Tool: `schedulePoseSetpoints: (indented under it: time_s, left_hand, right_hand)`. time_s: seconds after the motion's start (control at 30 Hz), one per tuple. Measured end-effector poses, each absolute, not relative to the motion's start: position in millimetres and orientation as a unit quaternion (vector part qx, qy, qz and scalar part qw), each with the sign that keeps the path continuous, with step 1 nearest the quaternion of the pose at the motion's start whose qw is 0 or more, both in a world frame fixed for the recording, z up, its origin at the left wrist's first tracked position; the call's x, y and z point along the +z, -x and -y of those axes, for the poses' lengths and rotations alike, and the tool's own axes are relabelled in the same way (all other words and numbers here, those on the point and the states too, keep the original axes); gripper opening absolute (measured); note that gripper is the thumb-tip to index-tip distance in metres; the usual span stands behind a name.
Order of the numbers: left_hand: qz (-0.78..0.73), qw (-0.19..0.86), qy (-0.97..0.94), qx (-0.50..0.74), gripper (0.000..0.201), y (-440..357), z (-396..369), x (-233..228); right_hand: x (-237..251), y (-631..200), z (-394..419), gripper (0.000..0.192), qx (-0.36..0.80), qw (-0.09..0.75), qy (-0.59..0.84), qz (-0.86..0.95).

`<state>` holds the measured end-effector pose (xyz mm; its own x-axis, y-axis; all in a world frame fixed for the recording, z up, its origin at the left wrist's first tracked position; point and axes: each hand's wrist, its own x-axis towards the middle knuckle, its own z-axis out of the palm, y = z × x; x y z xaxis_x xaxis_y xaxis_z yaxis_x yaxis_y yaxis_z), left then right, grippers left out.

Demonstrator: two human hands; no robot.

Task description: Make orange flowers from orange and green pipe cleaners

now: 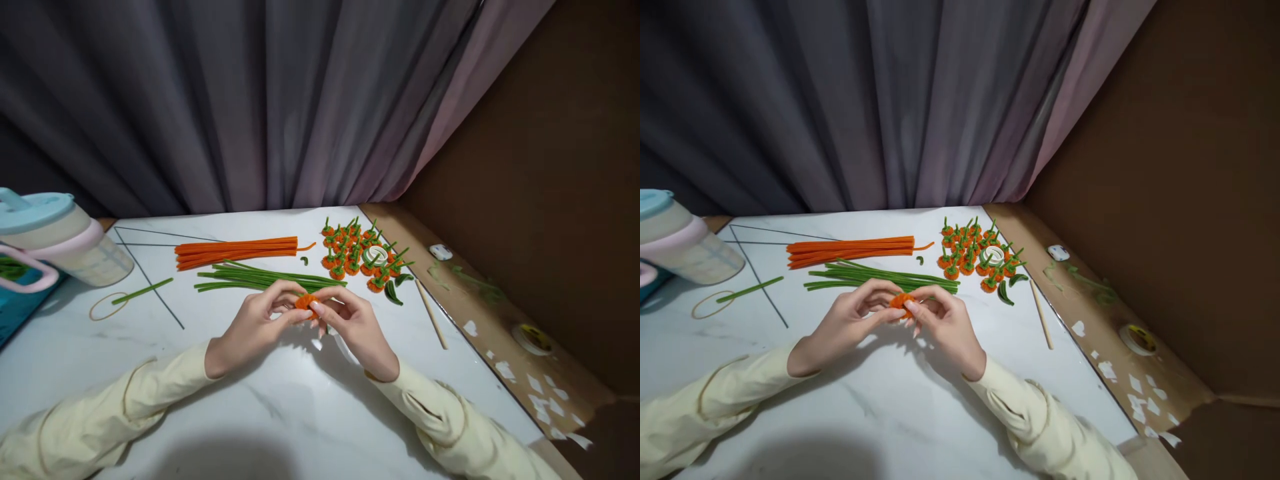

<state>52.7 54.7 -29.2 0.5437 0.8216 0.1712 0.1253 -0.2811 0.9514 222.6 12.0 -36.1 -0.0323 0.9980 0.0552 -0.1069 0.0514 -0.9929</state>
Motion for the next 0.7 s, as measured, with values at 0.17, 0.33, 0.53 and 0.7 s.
schedulePoseSetpoints:
  time_s: [0.17,0.33,0.53,0.7]
  left_hand:
    - [-0.302,0.27,-0.791,0.458,0.018,-43,-62,-19]
    - [-0.314,0.325,-0.737,0.502,0.018,-33,-71,0]
    - [-0.364,0.512,-0.628,0.46,0.025,-29,-76,15]
    - [-0.371,0.546,-0.618,0.427,0.026,-28,-75,20]
  right_hand:
    - [-14,-214,-33,0.021,0.527,0.544,0.416,0.503]
    - [9,-209,-49,0.025,0.51,0.532,0.377,0.561]
    - [14,-215,-53,0.019,0.379,0.51,0.385,0.67]
    - [16,-217,-52,0.016,0.267,0.465,0.382,0.753]
